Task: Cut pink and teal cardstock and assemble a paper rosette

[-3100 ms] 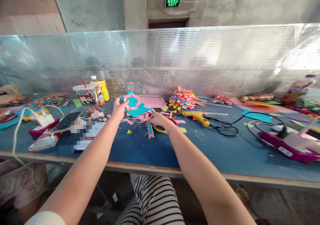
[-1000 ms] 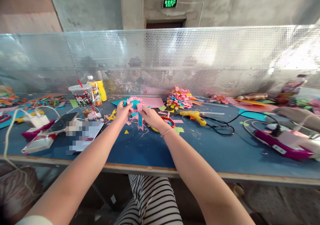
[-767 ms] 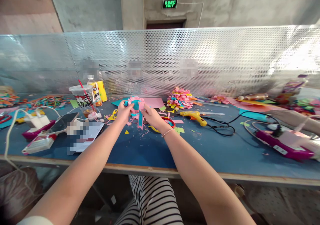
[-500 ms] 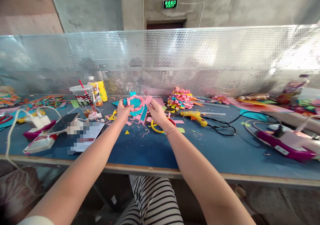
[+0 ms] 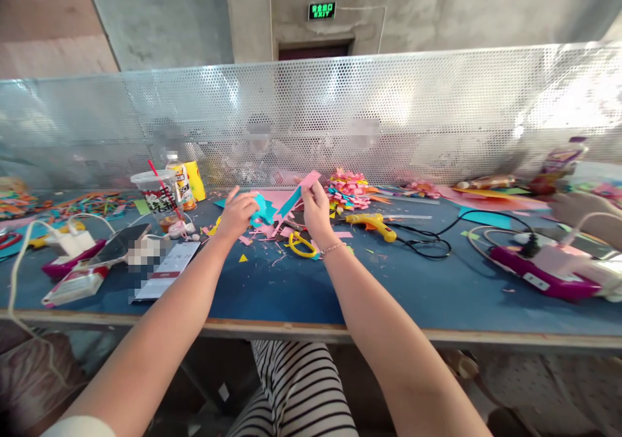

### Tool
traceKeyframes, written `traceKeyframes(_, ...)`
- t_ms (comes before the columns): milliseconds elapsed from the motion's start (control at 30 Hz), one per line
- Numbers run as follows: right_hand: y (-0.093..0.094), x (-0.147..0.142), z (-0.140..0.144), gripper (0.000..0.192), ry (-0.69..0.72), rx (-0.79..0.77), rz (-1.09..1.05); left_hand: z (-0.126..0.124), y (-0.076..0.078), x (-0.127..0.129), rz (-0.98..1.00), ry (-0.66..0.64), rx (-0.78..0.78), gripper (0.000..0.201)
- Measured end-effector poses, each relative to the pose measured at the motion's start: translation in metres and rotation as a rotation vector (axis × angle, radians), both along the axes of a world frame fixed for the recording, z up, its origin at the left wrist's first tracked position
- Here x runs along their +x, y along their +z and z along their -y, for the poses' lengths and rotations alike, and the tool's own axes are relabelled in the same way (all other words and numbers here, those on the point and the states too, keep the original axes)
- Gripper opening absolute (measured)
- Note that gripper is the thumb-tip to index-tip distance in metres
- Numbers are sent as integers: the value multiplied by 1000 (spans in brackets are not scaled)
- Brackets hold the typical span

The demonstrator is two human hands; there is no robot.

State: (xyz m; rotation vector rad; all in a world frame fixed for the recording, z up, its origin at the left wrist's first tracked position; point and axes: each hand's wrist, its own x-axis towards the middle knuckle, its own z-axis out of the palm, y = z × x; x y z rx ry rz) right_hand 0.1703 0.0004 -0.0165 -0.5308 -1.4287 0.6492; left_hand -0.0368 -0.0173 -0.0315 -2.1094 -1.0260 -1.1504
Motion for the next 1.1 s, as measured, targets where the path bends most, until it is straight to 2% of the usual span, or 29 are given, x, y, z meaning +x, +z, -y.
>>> traceKeyframes(167,0,4,-5,25,-26,-14,-39,4,3,0,96,-6,-23,21)
traceKeyframes(300,2,3,-2,25,-12,-23,-21,-2,2,4,592,10,-58,23)
traceKeyframes(433,3,-1,5,21,74,-8,73,-14,-3,11,1073,-202,-330,33)
traceKeyframes(533,0,-6,9,23,164,-21,181,-22,-8,14,1290,-335,-456,36)
traceKeyframes(600,-3,-10,11,25,234,-37,235,-25,-9,16,1329,-394,-465,39)
traceKeyframes(700,-6,-15,11,25,252,-31,287,-24,-8,19,1303,-376,-454,45)
traceKeyframes(933,-8,-13,3,18,25,136,348,-20,-12,23,1211,-288,-510,46)
traceKeyframes(1100,-11,-15,-2,13,8,53,305,-29,-22,21,1115,-248,-482,50)
